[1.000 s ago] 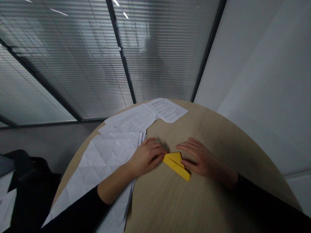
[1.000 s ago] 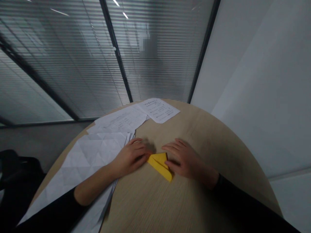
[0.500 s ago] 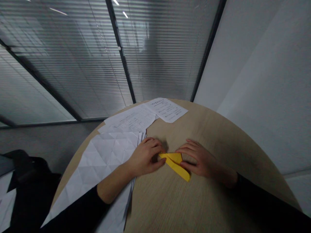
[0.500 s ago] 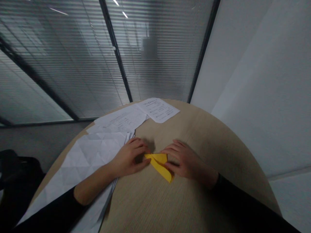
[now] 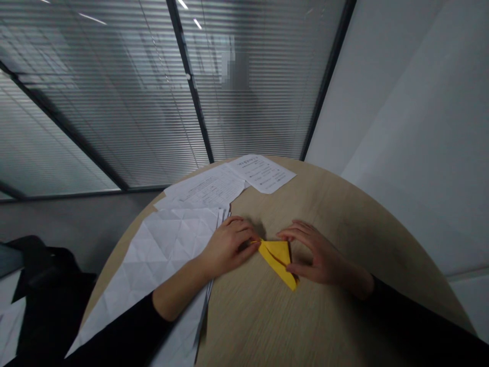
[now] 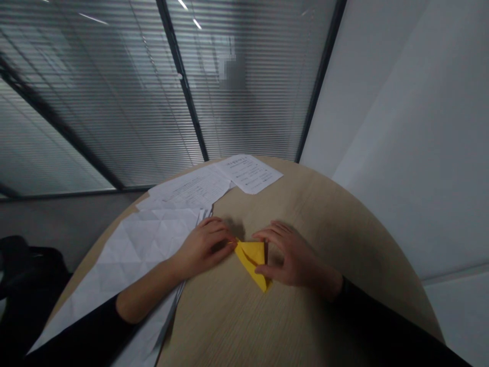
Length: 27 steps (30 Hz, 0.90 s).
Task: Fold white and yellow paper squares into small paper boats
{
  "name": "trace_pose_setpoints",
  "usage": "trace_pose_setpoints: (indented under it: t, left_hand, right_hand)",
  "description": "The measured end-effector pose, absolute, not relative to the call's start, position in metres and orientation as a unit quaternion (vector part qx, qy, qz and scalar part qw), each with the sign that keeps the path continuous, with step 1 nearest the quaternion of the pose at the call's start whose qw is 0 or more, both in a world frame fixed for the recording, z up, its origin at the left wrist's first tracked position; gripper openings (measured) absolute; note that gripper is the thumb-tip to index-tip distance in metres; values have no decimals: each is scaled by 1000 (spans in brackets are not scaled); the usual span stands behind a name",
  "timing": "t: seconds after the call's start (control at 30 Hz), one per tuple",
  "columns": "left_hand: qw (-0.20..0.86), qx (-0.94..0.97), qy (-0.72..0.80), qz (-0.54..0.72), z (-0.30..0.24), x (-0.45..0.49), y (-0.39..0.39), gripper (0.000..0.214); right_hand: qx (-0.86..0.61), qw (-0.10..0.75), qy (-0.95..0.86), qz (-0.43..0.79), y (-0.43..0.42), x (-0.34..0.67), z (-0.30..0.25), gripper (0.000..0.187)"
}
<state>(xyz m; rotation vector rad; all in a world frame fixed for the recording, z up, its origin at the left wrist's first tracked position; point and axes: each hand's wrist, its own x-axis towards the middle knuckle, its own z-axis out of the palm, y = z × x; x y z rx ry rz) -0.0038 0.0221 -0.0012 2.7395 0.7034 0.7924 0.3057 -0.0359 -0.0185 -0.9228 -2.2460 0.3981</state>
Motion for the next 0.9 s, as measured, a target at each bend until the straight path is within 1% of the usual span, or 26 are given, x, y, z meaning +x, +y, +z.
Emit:
trace_pose_setpoints:
  t: [0.07, 0.17, 0.33, 0.43, 0.5, 0.6, 0.67, 0.77, 0.9]
  left_hand:
    - [88, 928, 238, 273, -2, -4, 21, 13]
    - [65, 929, 230, 281, -2, -3, 20, 14]
    - [25, 929, 212, 303, 0, -3, 19, 14]
    - [15, 929, 201, 311, 0, -3, 19, 15]
    - [11, 930, 190, 314, -1, -4, 20, 16]
    - [10, 937, 178, 301, -2, -4, 21, 18]
    - [18, 945, 167, 279, -3, -4, 21, 18]
    - [38, 958, 140, 249, -4, -3, 21, 16]
    - [48, 958, 137, 247, -3, -2, 20, 15]
  right_hand:
    - [-361, 336, -858, 147, -39, 302, -16, 68]
    - [-375, 333, -855, 131, -41, 296, -17, 64]
    - [-398, 321, -851, 121, -41, 293, -23, 45]
    - [-392, 331, -854, 84, -39, 296, -24, 24]
    - [-378, 342, -859, 44, -38, 299, -22, 16]
    - [-349, 341, -872, -25, -38, 301, -17, 19]
    - [-333, 327, -883, -48, -39, 302, -14, 19]
    - [-306, 299, -903, -36, -41, 302, -11, 20]
    - [-277, 258, -926, -17, -43, 305, -8, 24]
